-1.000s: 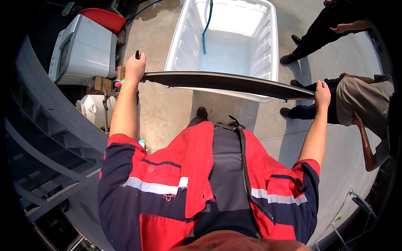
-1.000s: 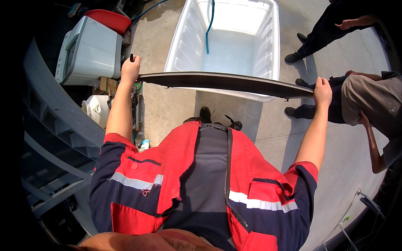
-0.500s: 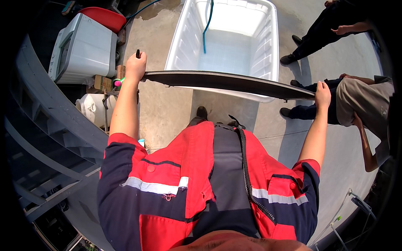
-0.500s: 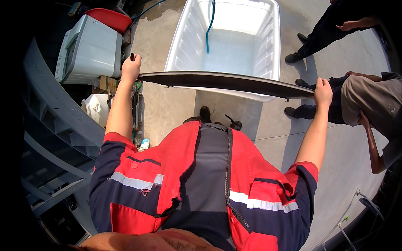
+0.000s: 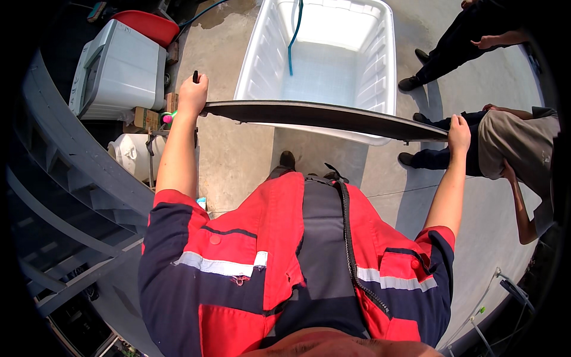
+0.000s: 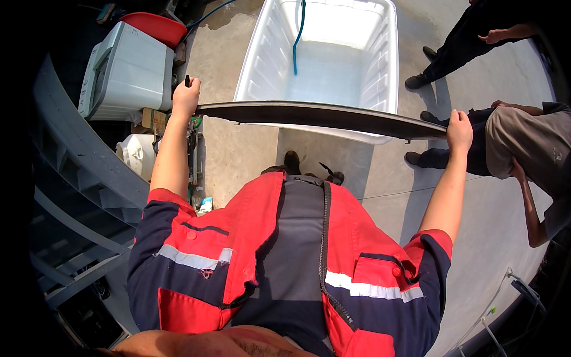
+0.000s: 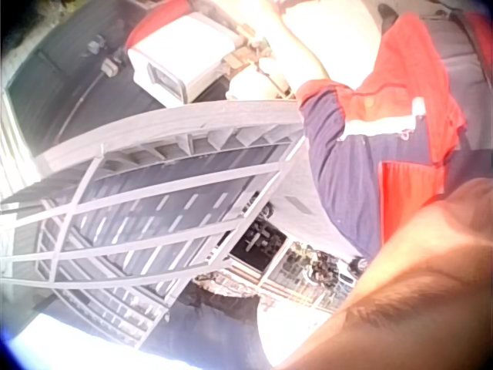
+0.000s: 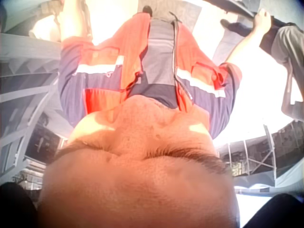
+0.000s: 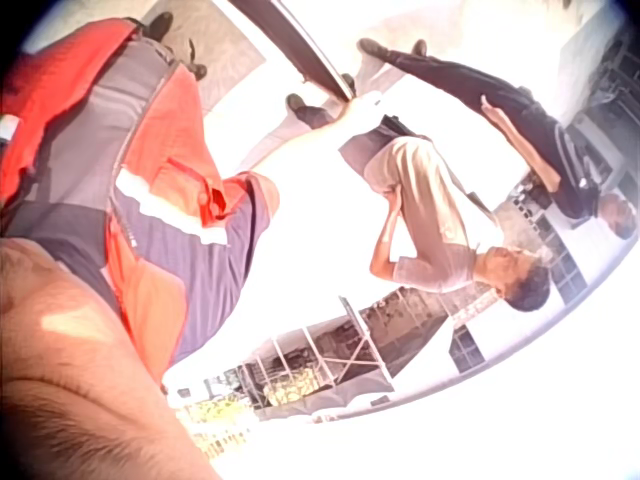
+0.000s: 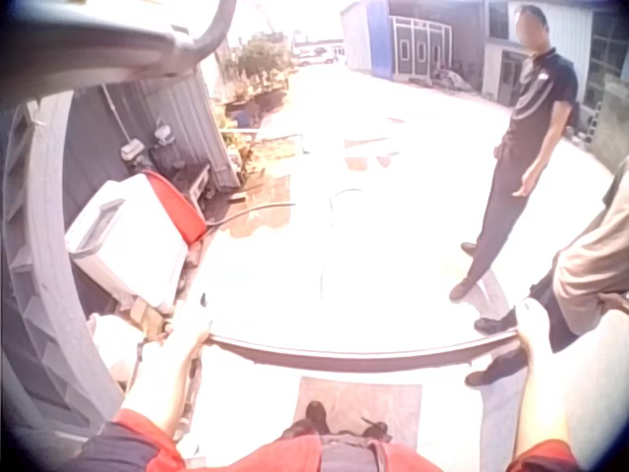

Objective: The person carries a radiator with both hands from a car area to a large white plastic bin.

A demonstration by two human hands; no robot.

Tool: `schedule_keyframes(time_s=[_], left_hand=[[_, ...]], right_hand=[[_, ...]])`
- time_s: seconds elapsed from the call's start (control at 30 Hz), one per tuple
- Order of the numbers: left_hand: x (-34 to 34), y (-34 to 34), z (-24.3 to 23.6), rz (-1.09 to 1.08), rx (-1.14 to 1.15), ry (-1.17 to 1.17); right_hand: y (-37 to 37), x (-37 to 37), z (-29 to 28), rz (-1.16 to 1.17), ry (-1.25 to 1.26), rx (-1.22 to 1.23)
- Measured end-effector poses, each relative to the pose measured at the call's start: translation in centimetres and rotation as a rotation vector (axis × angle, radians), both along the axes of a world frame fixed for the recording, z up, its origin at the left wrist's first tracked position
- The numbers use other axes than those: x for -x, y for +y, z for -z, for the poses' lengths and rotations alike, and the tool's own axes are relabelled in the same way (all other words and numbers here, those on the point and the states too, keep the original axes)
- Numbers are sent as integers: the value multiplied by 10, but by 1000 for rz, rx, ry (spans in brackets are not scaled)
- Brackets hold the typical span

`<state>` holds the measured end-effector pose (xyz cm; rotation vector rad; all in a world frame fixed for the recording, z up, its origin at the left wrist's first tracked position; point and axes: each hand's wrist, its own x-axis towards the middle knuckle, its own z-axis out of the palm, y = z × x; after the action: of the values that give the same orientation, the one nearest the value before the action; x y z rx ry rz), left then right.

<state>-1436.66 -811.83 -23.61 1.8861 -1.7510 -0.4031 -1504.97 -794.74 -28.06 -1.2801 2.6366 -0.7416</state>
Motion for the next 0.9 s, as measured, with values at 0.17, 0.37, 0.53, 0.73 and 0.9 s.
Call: schedule_keyframes(time_s=[0.17, 0.37, 0.53, 0.73, 0.9], left_hand=[[2, -2, 0, 4, 10, -6], [3, -2, 0, 21, 14, 6], [0, -1, 0, 7, 14, 4], [0, -3, 1, -5, -22, -3], [0, -3, 1, -3, -20, -13]], right_hand=[[2, -3, -6, 23, -13, -8], [4, 0, -4, 16, -4, -6], [0, -2, -4, 14, -8, -26], [1, 1, -2, 14, -12, -6], [1, 0, -2, 11, -1, -7]])
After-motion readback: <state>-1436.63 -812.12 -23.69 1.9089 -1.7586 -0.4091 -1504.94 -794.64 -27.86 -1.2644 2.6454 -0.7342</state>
